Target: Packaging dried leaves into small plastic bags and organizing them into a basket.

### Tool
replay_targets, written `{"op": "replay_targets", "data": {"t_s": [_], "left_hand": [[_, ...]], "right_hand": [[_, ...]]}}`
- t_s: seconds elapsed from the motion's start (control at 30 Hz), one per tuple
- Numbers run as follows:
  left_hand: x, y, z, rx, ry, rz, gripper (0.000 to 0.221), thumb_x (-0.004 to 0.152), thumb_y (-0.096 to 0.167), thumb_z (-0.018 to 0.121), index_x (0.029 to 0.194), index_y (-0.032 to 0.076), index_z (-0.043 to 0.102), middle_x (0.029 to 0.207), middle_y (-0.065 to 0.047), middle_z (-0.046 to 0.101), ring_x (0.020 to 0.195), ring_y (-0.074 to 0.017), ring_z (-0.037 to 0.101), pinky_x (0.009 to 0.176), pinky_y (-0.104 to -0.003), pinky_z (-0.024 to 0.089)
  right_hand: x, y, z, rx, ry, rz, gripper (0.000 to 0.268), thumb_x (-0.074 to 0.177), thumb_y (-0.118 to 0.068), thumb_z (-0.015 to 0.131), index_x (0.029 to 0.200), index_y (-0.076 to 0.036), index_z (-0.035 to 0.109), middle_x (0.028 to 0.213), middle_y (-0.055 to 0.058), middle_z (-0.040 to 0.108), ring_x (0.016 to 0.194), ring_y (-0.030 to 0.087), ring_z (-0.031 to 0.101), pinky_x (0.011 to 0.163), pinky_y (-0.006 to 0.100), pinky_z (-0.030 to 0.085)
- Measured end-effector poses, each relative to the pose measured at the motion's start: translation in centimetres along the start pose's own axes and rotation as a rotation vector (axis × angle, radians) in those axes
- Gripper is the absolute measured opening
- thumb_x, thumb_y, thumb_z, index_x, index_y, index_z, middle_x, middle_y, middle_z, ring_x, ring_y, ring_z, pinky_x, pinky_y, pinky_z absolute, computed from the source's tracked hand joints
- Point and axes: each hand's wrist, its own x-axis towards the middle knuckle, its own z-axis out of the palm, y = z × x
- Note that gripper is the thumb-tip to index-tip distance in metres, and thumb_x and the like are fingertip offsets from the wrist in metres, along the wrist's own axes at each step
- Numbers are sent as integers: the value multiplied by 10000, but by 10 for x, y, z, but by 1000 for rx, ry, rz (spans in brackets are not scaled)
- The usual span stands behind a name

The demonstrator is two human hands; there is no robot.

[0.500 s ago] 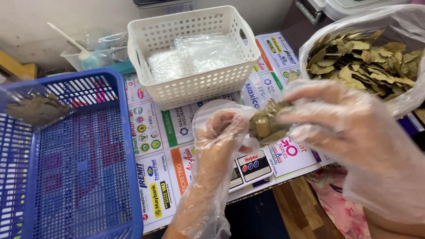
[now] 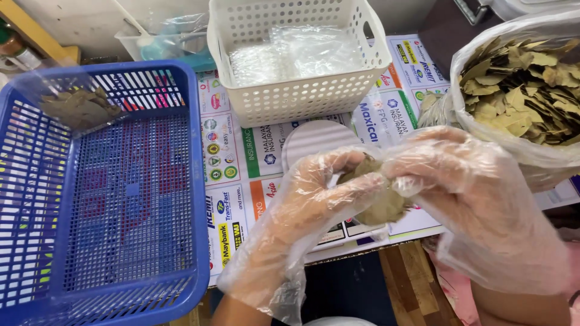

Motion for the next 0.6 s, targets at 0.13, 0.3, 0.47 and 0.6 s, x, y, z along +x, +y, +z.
{"op": "replay_targets", "data": {"t_s": [0.13,0.3,0.47,0.6], "left_hand": [[-2,-4,0,-203,18,19,184,902,241,718,1005,90,741,1002,-37,746,954,-145,691,877,-299,576],[1,-5,3,-276,-69,2,302,847,257,775,1113,126,714,946,33,676,829,-64,562,716,-209,458],[5,0,-8,271,32,-20,190,891,373,711,919,201,786,825,56,756,746,-83,654,721,-260,537],[6,-10,-32,437,172,-235,209,814,372,767,961,229,810,1036,45,828,988,-111,755,878,-278,593]], "right_hand": [[-2,-11,5,0,163,130,256,904,-258,736,1157,-222,723,1174,55,749,1127,264,708,950,414,580],[-2,-3,23,-105,89,65,257,1007,-307,614,1251,-275,690,1213,133,714,947,247,707,766,385,628],[-5,18,34,-65,310,10,204,1038,-193,722,1241,-195,707,1308,185,674,1182,328,712,836,369,654],[2,24,61,167,335,116,189,1052,-75,682,1241,-65,676,1171,181,756,900,235,749,701,292,654]]}}
